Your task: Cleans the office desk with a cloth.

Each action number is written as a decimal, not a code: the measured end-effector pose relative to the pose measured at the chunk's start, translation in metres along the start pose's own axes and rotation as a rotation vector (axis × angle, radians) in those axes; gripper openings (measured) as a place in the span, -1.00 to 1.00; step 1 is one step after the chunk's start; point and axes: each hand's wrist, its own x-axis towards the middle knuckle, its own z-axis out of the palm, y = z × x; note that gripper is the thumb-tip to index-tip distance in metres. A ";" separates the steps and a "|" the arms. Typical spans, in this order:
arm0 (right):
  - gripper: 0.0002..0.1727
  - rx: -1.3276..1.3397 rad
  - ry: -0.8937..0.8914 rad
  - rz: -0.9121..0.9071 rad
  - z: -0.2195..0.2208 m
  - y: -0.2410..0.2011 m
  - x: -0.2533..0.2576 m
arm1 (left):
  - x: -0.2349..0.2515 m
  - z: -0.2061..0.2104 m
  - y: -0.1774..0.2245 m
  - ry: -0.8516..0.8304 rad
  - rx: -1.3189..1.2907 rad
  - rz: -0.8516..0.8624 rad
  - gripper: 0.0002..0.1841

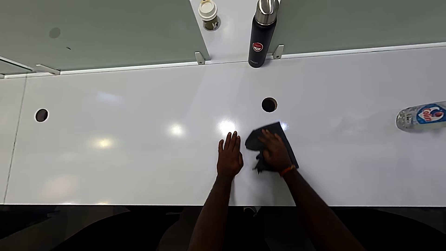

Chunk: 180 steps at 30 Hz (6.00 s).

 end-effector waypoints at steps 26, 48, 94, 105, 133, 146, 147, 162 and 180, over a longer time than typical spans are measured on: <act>-0.41 -0.411 -0.081 0.243 0.003 -0.065 -0.193 | 0.001 0.002 -0.001 0.046 -0.094 -0.050 -0.39; -0.35 -0.400 -0.108 0.384 0.044 -0.119 -0.189 | 0.001 0.005 -0.001 0.050 -0.064 -0.047 -0.35; -0.47 -0.436 -0.025 0.303 -0.038 0.078 0.247 | 0.008 -0.002 0.002 0.072 0.035 -0.027 -0.29; -0.41 -0.479 0.231 0.771 -0.033 0.072 0.277 | 0.008 -0.004 0.004 0.050 0.074 -0.039 -0.31; -0.30 -0.568 -0.151 0.486 -0.033 0.028 0.257 | 0.009 -0.003 0.003 0.024 0.103 -0.023 -0.33; -0.31 -0.508 0.087 0.612 -0.017 0.052 0.246 | 0.009 -0.004 0.004 0.016 0.090 -0.038 -0.34; -0.31 -0.484 0.120 0.671 -0.006 0.041 0.250 | 0.009 -0.003 0.004 0.017 0.088 -0.038 -0.34; -0.44 -0.450 0.000 0.286 -0.041 0.069 0.244 | 0.010 -0.003 0.005 0.029 0.091 -0.029 -0.33; -0.30 -0.295 -0.260 0.429 0.002 -0.040 0.174 | 0.008 -0.003 0.003 0.066 0.082 -0.004 -0.36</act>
